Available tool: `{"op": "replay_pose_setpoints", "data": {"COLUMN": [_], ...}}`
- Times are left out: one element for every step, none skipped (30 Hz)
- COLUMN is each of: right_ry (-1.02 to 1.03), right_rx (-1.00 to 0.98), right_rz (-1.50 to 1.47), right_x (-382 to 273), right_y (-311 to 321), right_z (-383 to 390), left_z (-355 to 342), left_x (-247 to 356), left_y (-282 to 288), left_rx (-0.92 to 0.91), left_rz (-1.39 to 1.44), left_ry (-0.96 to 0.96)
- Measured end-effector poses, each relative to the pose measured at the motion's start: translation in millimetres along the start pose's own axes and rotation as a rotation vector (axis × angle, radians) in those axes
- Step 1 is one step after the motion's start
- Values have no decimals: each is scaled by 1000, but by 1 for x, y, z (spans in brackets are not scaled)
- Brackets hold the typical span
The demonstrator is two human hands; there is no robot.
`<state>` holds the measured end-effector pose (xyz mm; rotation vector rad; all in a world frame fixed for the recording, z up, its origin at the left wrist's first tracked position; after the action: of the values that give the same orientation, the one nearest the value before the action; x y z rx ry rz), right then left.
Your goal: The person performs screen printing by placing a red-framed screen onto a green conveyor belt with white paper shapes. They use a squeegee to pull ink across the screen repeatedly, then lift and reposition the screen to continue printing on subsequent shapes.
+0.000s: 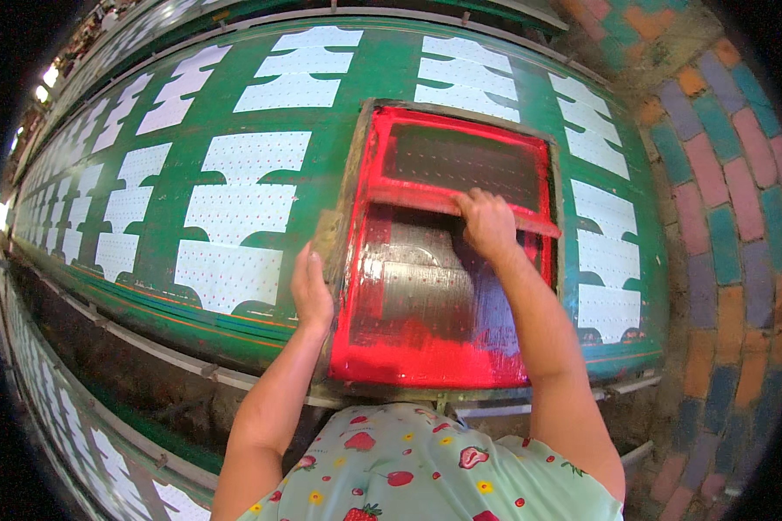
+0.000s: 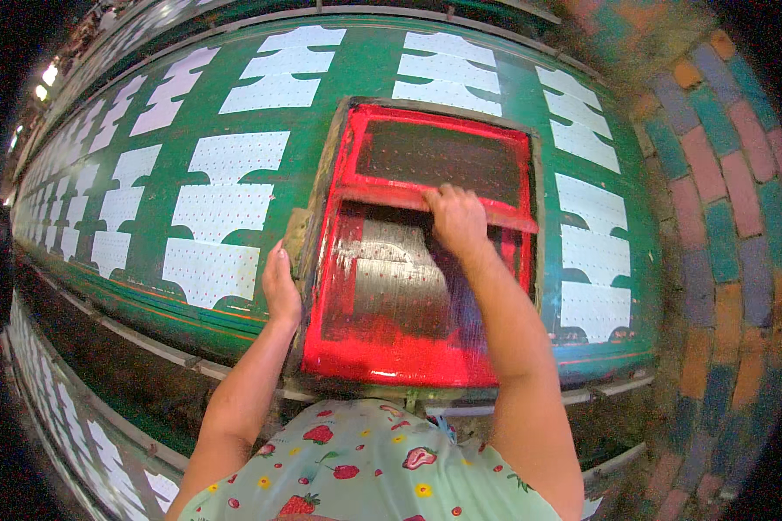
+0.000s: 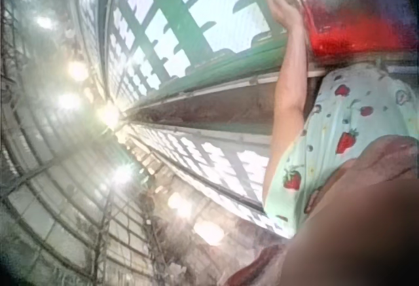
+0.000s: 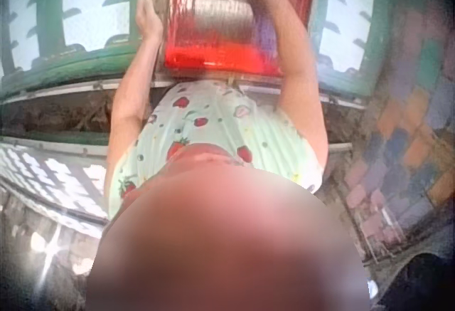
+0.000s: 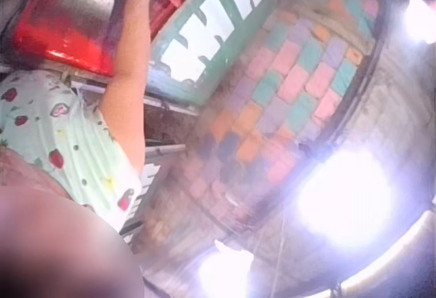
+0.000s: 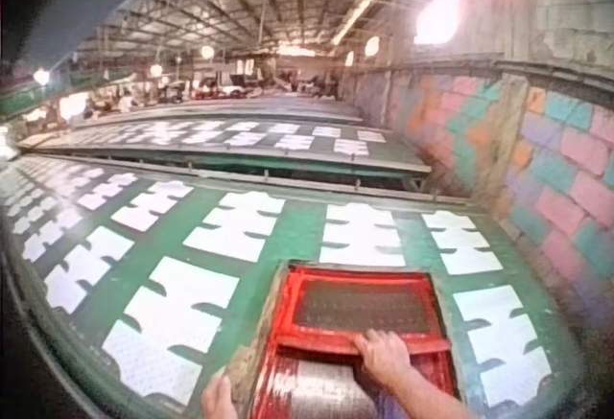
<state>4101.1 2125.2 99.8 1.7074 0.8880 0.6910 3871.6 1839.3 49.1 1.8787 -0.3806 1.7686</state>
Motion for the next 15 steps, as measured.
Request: {"op": "replay_pose_setpoints", "data": {"right_ry": [-1, 5, -9, -11, -1, 2, -15, -25, -19, -60, -79, -95, -105, -95, -79], "right_rx": [32, 36, 27, 42, 59, 74, 71, 29, -1, -99, -142, -183, -162, -128, -87], "right_rz": [-5, 19, 32, 39, 47, 52, 62, 66, 40, 33, 44, 54, 56, 42, 23], "right_x": [14, 28, 41, 54, 64, 74, 83, 91, 101, 111, 119, 124, 127, 129, 131], "right_y": [-8, -16, -26, -33, -39, -44, -47, -50, -50, -52, -51, -52, -52, -51, -49], "right_z": [-18, -35, -51, -67, -82, -97, -111, -123, -138, -149, -157, -163, -167, -167, -167], "left_z": [1, 2, 2, 3, 4, 4, 4, 4, 4, 4, 4, 4, 4, 4, 4], "left_x": [1, 1, 1, -1, -1, -2, -3, -3, -4, -5, -5, -7, -7, -8, -9], "left_y": [0, 0, 0, 0, 1, 2, 2, 2, 3, 3, 4, 4, 4, 5, 5], "left_rx": [9, 20, 35, 52, 71, 94, 100, 110, 124, 118, 116, 119, 113, 112, 114], "left_rz": [3, -1, -4, -12, -20, -32, -39, -49, -63, -66, -75, -79, -91, -99, -106], "left_ry": [-4, 4, -3, 21, 29, 34, 31, 25, 26, 21, 23, 40, 35, 44, 57]}}
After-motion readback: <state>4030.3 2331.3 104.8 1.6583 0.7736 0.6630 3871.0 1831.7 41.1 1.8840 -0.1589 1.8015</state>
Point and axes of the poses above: each hand's wrist, its own z-axis away from the middle knuckle, its own y-axis out of the back of the hand, x = y × z, the point moved 5 cm from there along -z, towards the middle knuckle, and after that the axes turned 2 degrees about x, right-handed, at the moved point
